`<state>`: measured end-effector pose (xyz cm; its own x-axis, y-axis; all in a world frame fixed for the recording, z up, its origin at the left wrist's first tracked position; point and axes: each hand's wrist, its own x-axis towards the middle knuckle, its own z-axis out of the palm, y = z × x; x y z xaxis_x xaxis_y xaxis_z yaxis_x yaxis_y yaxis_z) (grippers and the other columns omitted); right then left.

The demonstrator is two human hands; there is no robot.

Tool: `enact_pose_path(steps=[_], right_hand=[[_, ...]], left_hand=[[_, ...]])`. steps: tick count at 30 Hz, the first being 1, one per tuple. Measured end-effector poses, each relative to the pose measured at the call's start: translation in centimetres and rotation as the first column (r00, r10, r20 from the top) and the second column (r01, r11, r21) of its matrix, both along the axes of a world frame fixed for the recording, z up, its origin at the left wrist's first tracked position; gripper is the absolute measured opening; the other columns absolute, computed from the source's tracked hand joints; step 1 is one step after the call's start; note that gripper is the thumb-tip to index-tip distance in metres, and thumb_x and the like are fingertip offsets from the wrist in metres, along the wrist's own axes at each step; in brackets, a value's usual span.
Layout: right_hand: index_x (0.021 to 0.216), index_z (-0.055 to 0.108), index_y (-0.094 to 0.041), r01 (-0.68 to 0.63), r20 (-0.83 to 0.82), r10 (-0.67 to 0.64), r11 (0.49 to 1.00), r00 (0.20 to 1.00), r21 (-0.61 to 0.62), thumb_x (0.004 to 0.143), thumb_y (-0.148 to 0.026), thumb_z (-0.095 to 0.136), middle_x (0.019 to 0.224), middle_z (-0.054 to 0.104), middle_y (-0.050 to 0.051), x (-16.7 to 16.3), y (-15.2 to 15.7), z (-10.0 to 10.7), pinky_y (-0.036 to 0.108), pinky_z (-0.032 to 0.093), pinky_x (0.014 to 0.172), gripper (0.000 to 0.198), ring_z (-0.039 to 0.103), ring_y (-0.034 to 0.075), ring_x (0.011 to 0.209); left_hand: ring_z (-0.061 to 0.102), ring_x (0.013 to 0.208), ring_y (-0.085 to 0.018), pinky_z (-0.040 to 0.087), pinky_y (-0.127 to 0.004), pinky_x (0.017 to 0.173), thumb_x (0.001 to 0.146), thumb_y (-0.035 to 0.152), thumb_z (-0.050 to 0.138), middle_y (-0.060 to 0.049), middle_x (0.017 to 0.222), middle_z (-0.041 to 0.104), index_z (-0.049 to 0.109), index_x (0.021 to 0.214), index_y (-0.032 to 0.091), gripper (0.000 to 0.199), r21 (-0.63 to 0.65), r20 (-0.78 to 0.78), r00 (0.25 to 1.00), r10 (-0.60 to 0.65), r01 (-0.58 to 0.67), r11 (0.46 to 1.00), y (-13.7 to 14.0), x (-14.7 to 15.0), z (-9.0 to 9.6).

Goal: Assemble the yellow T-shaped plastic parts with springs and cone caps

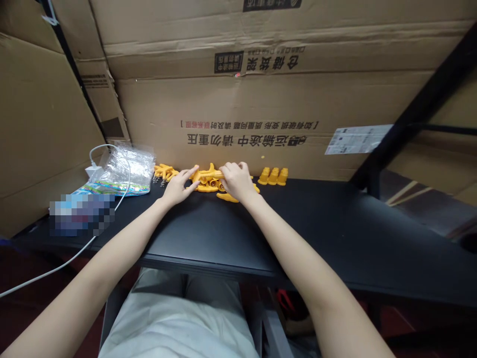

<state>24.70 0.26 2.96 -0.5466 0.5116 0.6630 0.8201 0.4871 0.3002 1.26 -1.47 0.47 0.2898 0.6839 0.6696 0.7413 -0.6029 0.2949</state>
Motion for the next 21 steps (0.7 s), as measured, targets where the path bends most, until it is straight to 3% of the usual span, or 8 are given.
enact_pose_path(steps=[3, 10, 18, 21], right_hand=[[0.094, 0.06, -0.015, 0.005, 0.023, -0.005, 1.0, 1.0, 0.015, 0.087, -0.021, 0.045, 0.09, 0.063, 0.013, -2.0, -0.2, 0.6, 0.038, 0.026, 0.082, 0.018, 0.049, 0.027, 0.087], [0.102, 0.058, -0.014, -0.078, 0.041, 0.082, 0.992, 0.996, -0.096, 0.096, -0.035, 0.037, 0.1, 0.062, 0.015, -3.3, -0.4, 0.3, 0.038, 0.028, 0.085, 0.03, 0.05, 0.027, 0.091], [0.105, 0.055, -0.017, -0.109, -0.012, 0.108, 0.986, 0.994, -0.128, 0.087, -0.019, 0.041, 0.104, 0.064, 0.015, -2.5, -0.4, -0.9, 0.04, 0.029, 0.092, 0.022, 0.055, 0.027, 0.098], [0.108, 0.055, -0.016, -0.126, -0.041, 0.121, 0.982, 0.992, -0.139, 0.09, -0.023, 0.04, 0.1, 0.065, 0.015, -2.5, -0.6, -1.0, 0.041, 0.031, 0.091, 0.025, 0.057, 0.027, 0.094]], left_hand=[[0.064, 0.092, -0.02, 0.049, -0.032, 0.085, 0.09, 0.035, 0.053, -0.009, 0.115, 0.066, 0.047, 0.138, 0.021, 0.05, -0.068, 0.003, 0.998, 0.065, -0.064, 0.996, 0.1, 0.1, -0.1], [0.061, 0.108, -0.022, 0.049, -0.033, 0.092, 0.085, 0.02, 0.055, -0.008, 0.118, 0.065, 0.056, 0.121, 0.021, 0.037, -0.081, 0.103, 0.983, 0.155, -0.147, 0.986, 0.2, -0.2, 0.2], [0.063, 0.105, -0.022, 0.05, -0.034, 0.092, 0.082, 0.023, 0.057, -0.007, 0.117, 0.066, 0.058, 0.117, 0.022, 0.035, -0.082, 0.083, 0.985, 0.151, -0.144, 0.986, -0.4, 0.3, 0.2], [0.064, 0.102, -0.022, 0.05, -0.034, 0.091, 0.081, 0.023, 0.058, -0.006, 0.118, 0.067, 0.059, 0.116, 0.023, 0.035, -0.079, 0.088, 0.983, 0.163, -0.156, 0.985, -0.5, 0.3, 0.3]])
